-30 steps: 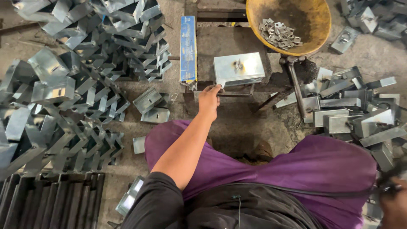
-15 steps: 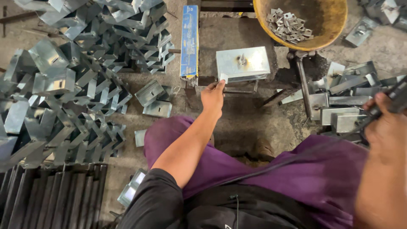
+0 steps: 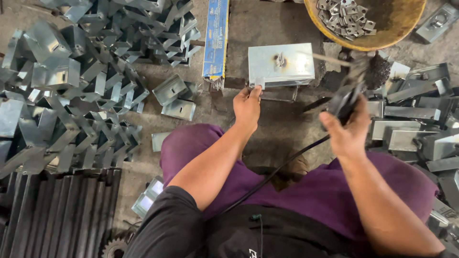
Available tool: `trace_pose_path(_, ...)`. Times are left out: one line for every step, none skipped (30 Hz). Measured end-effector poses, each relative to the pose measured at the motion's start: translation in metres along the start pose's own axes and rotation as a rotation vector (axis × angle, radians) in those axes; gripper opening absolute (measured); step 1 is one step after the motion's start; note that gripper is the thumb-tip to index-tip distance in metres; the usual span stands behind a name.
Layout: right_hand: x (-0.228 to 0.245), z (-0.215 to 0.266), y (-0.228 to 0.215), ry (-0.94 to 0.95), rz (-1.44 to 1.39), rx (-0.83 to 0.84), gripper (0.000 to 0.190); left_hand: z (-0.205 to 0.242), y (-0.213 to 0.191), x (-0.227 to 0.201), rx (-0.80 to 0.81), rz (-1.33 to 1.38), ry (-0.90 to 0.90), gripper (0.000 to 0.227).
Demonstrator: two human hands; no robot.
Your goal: The person sits on the floor and repeatedly picks up small metal brackets and a larger metal plate. They use a handheld welding tool to weld the brackets onto the plate, producing bright sparks, then place the finished pieces aside.
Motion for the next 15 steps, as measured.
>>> trace_pose_path(-0.001,0.003,0.006,0.011,0.008,0.022,0.066,0.000,0.000,-0.001,-0.011,0.014,0.015,0.017)
trace_pose_path(-0.002,0.007,0.012,0.023,0.016,0.045,0.065,0.000,0.000,-0.002,-0.012,0.027,0.024,0.016)
trace_pose_path(-0.003,0.008,0.017,0.035,0.024,0.068,0.065,0.000,0.000,-0.002,-0.014,0.040,0.033,0.015)
trace_pose_path(-0.001,0.010,0.021,0.005,0.123,0.085,0.064,0.001,0.000,-0.002,-0.015,0.053,0.040,0.014)
trace_pose_path(0.002,0.011,0.025,-0.024,0.222,0.103,0.064,0.001,0.000,-0.001,-0.014,0.057,0.042,0.015)
trace_pose_path(0.004,0.011,0.029,-0.052,0.320,0.119,0.064,0.000,0.000,0.000,-0.012,0.060,0.044,0.015)
trace_pose_path(0.004,0.010,0.030,-0.040,0.353,0.124,0.065,0.001,-0.001,0.002,-0.010,0.062,0.045,0.015)
trace_pose_path(0.003,0.008,0.032,-0.030,0.385,0.127,0.066,0.000,-0.001,0.002,-0.013,0.057,0.049,0.015)
trace_pose_path(0.004,0.007,0.034,-0.019,0.417,0.130,0.067,-0.001,-0.002,0.003,-0.016,0.053,0.053,0.016)
trace_pose_path(0.005,0.007,0.035,-0.026,0.407,0.129,0.067,-0.001,-0.003,0.003,-0.020,0.051,0.059,0.016)
trace_pose_path(0.007,0.006,0.036,-0.033,0.396,0.128,0.068,-0.001,-0.004,0.003,-0.017,0.047,0.061,0.018)
trace_pose_path(0.008,0.006,0.036,-0.039,0.387,0.128,0.069,-0.001,-0.004,0.004,-0.014,0.044,0.061,0.019)
trace_pose_path(0.008,0.006,0.037,-0.038,0.397,0.129,0.070,-0.001,-0.004,0.005,-0.011,0.041,0.062,0.020)
trace_pose_path(0.008,0.006,0.037,-0.036,0.407,0.131,0.071,-0.001,-0.005,0.005,-0.012,0.032,0.058,0.020)
trace_pose_path(0.008,0.006,0.038,-0.034,0.417,0.132,0.072,-0.002,-0.004,0.005,-0.013,0.023,0.055,0.020)
Point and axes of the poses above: each hand's wrist, its own z-axis away from the middle knuckle, its own y-axis out of the palm, x = y × z, the point moved 6 cm from there along -z, towards the middle knuckle, and after that the axes turned 12 degrees about -z, right-handed, at the moved point
